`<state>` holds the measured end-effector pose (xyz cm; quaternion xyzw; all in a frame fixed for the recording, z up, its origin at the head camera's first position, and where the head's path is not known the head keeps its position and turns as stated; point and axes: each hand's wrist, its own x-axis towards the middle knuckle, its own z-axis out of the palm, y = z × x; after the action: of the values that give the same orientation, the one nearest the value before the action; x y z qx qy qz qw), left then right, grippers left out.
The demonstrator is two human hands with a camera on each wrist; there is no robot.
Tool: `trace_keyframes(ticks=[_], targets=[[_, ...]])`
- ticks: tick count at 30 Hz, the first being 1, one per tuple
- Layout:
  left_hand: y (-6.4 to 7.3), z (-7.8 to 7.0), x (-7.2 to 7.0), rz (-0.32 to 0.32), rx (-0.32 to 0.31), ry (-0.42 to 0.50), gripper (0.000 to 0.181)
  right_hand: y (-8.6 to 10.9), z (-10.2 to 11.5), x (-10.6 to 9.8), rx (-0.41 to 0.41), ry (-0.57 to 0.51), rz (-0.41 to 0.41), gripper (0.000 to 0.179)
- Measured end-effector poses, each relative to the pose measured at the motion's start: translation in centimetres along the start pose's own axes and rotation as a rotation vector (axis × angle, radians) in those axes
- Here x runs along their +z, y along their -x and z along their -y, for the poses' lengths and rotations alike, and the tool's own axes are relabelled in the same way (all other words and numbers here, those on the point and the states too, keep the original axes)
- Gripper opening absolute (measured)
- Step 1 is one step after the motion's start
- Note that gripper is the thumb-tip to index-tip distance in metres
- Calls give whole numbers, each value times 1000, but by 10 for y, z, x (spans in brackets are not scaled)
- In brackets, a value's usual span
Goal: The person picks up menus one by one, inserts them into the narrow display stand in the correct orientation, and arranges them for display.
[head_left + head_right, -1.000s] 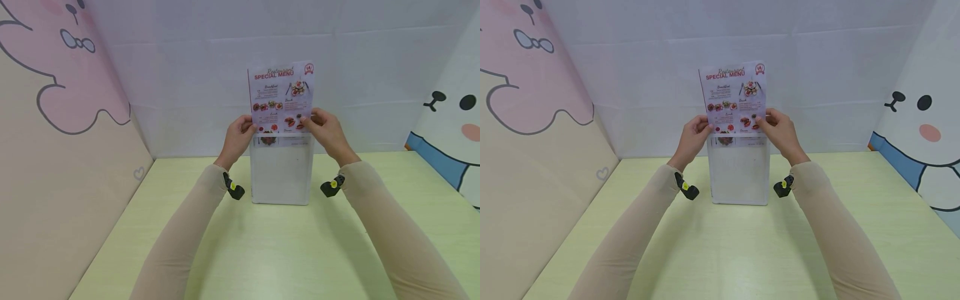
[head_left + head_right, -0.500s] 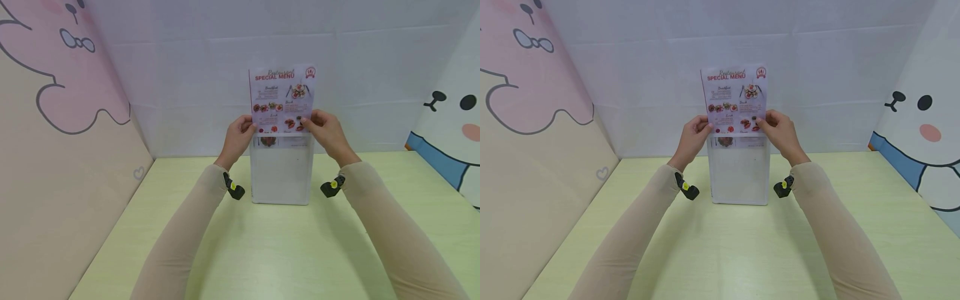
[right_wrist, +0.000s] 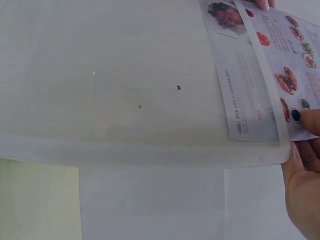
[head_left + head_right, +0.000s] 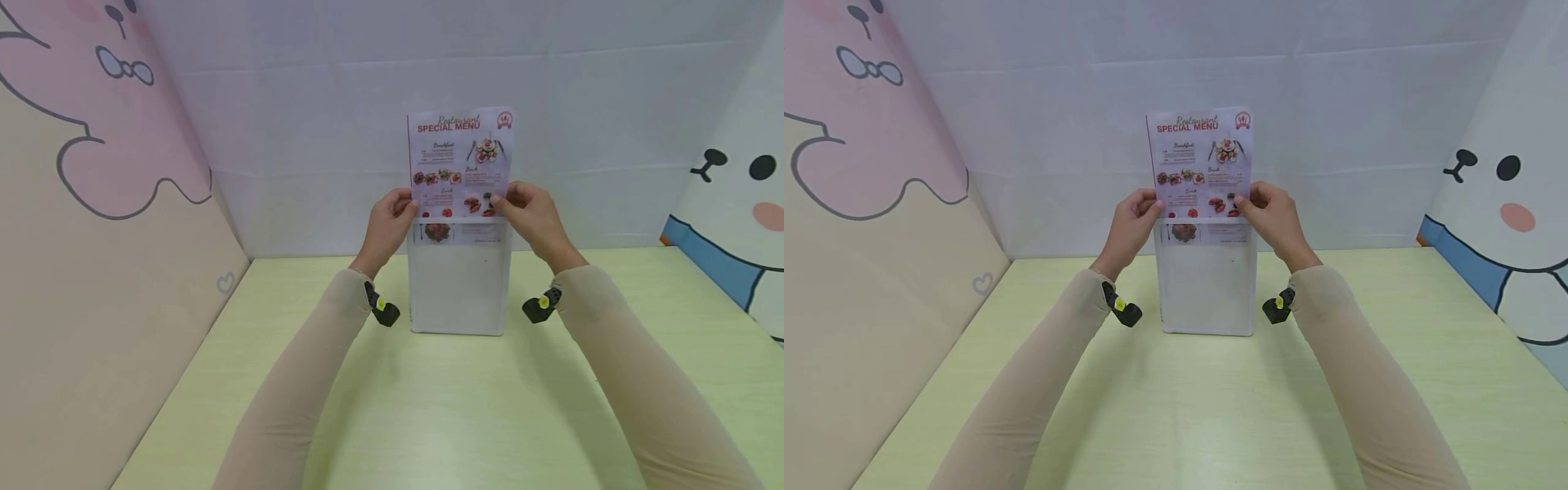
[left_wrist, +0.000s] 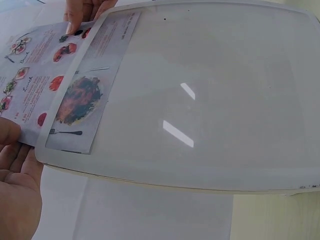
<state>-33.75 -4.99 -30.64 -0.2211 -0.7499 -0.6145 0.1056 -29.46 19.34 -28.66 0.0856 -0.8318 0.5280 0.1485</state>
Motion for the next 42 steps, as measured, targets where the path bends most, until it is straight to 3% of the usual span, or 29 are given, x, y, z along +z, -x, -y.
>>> trace_keyframes(ticks=[13,42], targets=[[0,1,1,-6,-6,-3,27,0,0,2,1,-6,-6,49],[-1,0,2,-14,-9,23,28,-3,-2,2,-14,12,-13,43]])
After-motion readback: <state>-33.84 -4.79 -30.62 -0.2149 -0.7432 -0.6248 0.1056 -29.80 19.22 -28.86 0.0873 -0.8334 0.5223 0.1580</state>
